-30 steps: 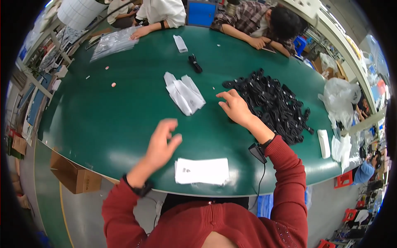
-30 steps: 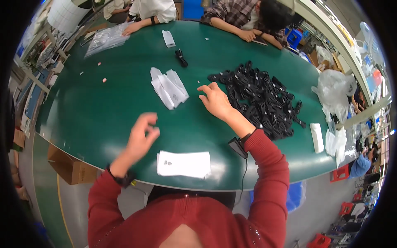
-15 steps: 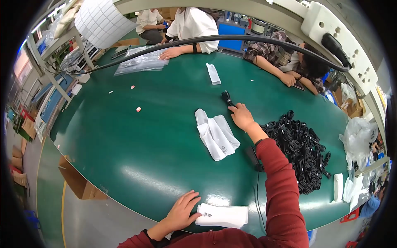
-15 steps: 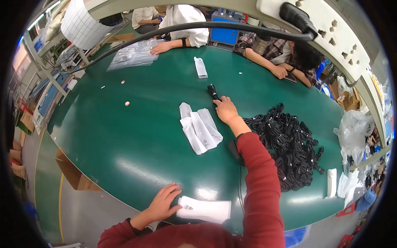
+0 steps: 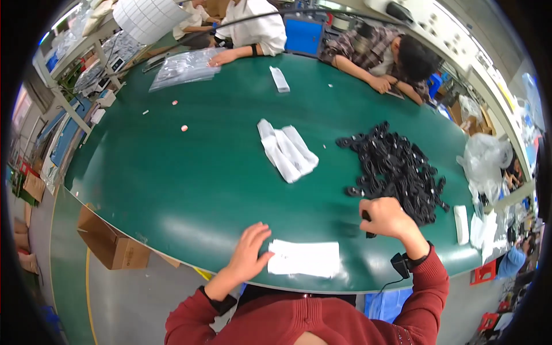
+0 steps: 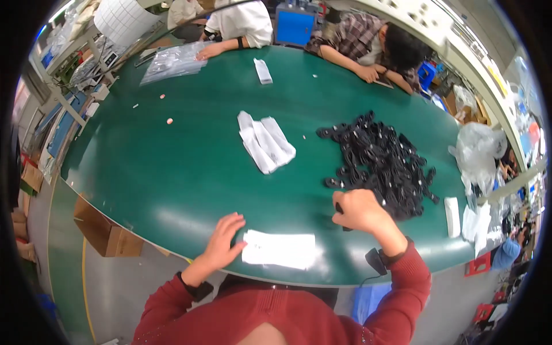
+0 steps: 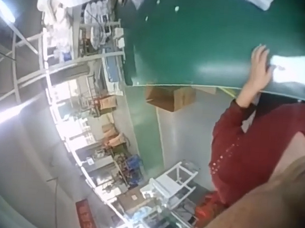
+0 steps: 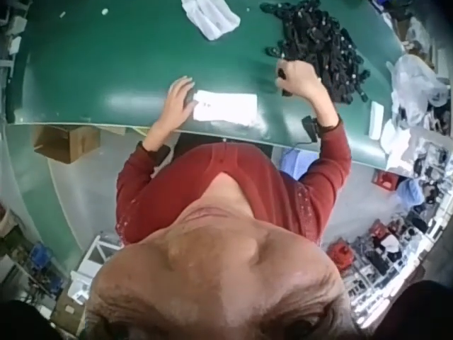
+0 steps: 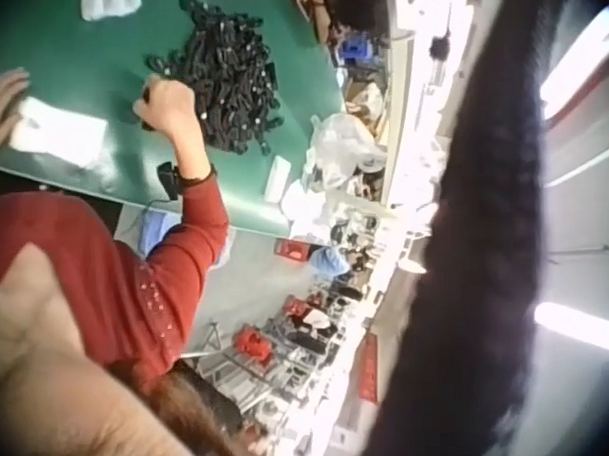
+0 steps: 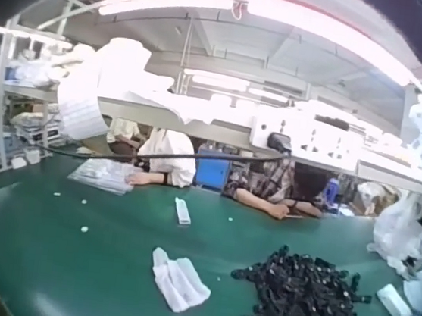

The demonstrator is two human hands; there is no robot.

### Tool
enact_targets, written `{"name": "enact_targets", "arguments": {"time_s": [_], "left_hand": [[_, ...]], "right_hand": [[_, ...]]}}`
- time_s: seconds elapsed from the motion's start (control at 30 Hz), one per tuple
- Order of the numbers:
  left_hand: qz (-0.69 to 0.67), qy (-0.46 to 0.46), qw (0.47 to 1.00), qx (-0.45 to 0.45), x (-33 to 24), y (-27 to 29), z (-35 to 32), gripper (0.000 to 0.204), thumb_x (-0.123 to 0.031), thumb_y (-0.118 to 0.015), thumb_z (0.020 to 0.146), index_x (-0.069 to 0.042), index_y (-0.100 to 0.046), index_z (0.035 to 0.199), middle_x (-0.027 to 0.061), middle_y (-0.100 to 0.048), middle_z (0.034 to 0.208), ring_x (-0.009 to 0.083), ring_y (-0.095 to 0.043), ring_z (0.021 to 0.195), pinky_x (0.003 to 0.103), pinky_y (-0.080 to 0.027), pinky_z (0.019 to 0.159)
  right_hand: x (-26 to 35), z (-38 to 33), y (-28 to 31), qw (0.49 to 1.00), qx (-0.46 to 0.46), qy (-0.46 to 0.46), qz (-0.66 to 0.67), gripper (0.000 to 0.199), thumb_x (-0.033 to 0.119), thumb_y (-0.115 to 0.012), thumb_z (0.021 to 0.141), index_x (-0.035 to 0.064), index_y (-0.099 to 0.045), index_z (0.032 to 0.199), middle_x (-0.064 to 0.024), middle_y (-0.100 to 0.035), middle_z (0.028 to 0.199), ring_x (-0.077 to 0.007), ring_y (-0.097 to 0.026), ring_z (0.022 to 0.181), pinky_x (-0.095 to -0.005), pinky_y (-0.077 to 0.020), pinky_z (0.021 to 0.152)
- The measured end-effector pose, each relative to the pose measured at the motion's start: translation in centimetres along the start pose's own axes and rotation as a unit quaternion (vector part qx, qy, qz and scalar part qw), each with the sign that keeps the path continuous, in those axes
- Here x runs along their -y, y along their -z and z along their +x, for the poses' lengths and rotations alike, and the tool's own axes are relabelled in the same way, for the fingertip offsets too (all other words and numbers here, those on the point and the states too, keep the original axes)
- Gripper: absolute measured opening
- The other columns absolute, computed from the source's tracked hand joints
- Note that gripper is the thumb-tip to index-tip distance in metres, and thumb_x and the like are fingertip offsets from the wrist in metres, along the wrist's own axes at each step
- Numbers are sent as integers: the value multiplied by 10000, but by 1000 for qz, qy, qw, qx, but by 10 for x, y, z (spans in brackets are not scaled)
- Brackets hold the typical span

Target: The person packages cables by hand, picking up a cable and a white bag, sliding the cable into the bag, and setting the packaged item aside. This process is repeated for several cables and bags.

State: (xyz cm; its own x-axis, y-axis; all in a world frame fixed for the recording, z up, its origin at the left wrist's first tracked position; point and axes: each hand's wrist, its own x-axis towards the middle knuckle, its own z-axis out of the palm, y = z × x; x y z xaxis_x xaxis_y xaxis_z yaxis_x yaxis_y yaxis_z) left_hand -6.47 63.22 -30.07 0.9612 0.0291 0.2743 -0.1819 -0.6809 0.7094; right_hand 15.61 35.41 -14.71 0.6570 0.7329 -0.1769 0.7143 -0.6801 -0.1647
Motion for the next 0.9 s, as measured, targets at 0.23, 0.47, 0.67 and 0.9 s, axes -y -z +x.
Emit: {"name": "enact_targets", "arguments": {"time_s": [0.23, 0.47, 0.67, 0.9], "left_hand": [[34, -63, 986, -150, -54, 3, 23, 321, -14, -728, 755, -25, -642, 1064, 143, -574, 1143, 340, -531, 1078, 422, -452, 920], [-25, -97, 994, -35, -82, -61, 29, 197, -27, -730, 769, -26, -658, 953, 110, -602, 975, 302, -594, 919, 376, -494, 789], [-22, -134, 989, 56, -93, -94, 35, 127, -48, -727, 789, -30, -652, 889, 109, -594, 908, 303, -603, 869, 374, -501, 732], [-58, 21, 996, 71, -89, -102, 37, 92, -25, -698, 830, -8, -616, 868, 84, -590, 855, 206, -593, 772, 318, -487, 692]], "right_hand": [[-19, -66, -121, 981, -170, -15, 95, 451, 111, -719, 764, 26, -554, 1175, -226, -565, 1080, -422, -579, 969, -458, -500, 806], [-24, -119, -156, 950, -303, -52, 58, 404, 94, -702, 811, 15, -576, 1186, -179, -561, 1008, -362, -581, 893, -428, -501, 768], [-6, -140, -160, 901, -288, -121, 300, 272, 75, -623, 896, 5, -613, 1158, -142, -581, 870, -307, -586, 778, -367, -496, 729], [17, -153, -159, 884, -279, -46, 373, 227, 96, -585, 934, 16, -624, 1144, -133, -617, 876, -276, -601, 760, -342, -483, 703]]}}
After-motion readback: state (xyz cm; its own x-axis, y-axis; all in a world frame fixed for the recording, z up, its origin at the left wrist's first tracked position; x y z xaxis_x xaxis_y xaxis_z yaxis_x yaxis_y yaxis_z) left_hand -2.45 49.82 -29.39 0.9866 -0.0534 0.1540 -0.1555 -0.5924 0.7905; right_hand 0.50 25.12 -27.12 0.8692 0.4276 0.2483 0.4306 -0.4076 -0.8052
